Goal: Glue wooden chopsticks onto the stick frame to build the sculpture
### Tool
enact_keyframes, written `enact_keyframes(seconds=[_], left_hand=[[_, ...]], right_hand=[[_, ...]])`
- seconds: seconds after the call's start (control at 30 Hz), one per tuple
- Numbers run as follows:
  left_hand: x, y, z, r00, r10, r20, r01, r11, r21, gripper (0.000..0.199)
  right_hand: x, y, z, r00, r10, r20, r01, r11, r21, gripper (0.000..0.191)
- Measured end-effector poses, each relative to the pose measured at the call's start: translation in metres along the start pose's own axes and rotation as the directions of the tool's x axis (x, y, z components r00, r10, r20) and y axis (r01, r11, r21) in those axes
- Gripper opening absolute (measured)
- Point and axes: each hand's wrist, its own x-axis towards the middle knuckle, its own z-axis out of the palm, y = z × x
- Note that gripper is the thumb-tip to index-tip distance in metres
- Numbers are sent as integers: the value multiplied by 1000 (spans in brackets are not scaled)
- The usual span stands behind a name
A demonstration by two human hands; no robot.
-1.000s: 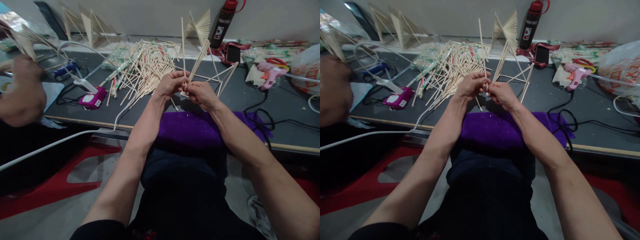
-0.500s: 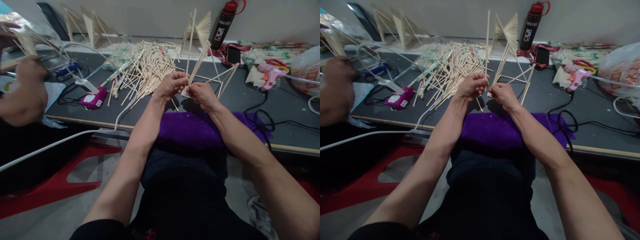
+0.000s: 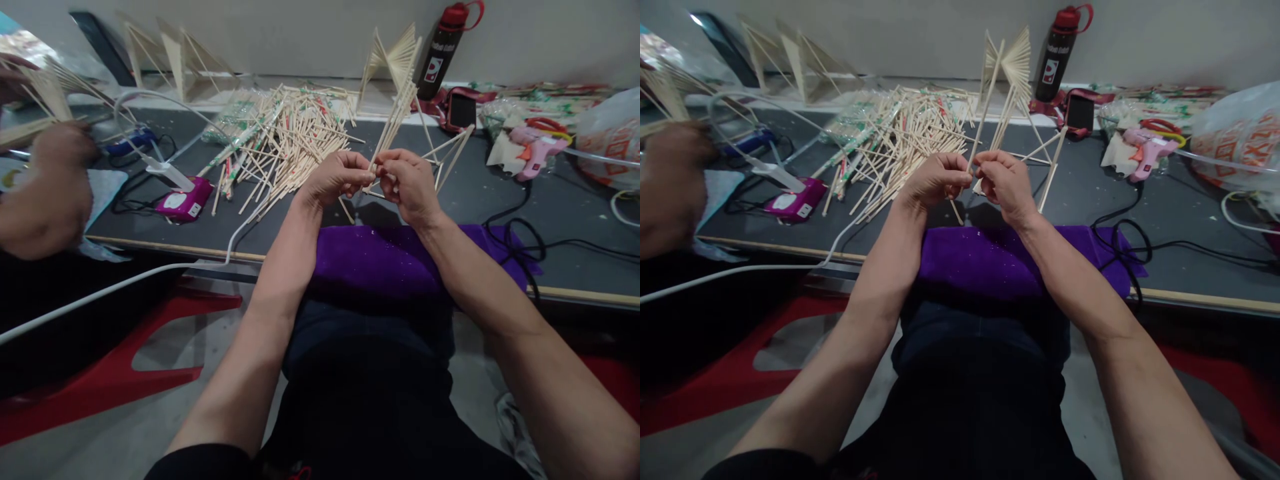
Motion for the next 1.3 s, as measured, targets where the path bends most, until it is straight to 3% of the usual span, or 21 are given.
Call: enact_keyframes(seconds=[0.27, 0.47, 0.73, 1.1, 1.3], left_hand=[[0, -2, 4, 998, -64, -10, 64, 995, 78, 18], [-2, -2, 7, 997, -79, 8, 78, 994, 73, 14], [-3, -3, 9, 994, -103, 39, 100, 993, 67, 18], [-8, 3, 3, 991, -129, 37, 128, 991, 24, 15], [-3, 2, -2, 994, -75, -74, 76, 997, 8, 9]], right_hand=[[-1, -1, -4, 999, -25, 33, 28, 997, -71, 10], [4, -3, -13, 994, 14, 112, -13, 1000, -3, 18], [7, 3, -12, 999, -7, 51, 7, 1000, -13, 17], [2, -6, -11, 978, 102, 179, -114, 992, 59, 30], [4, -8, -11, 957, 204, 207, -232, 965, 123, 20]])
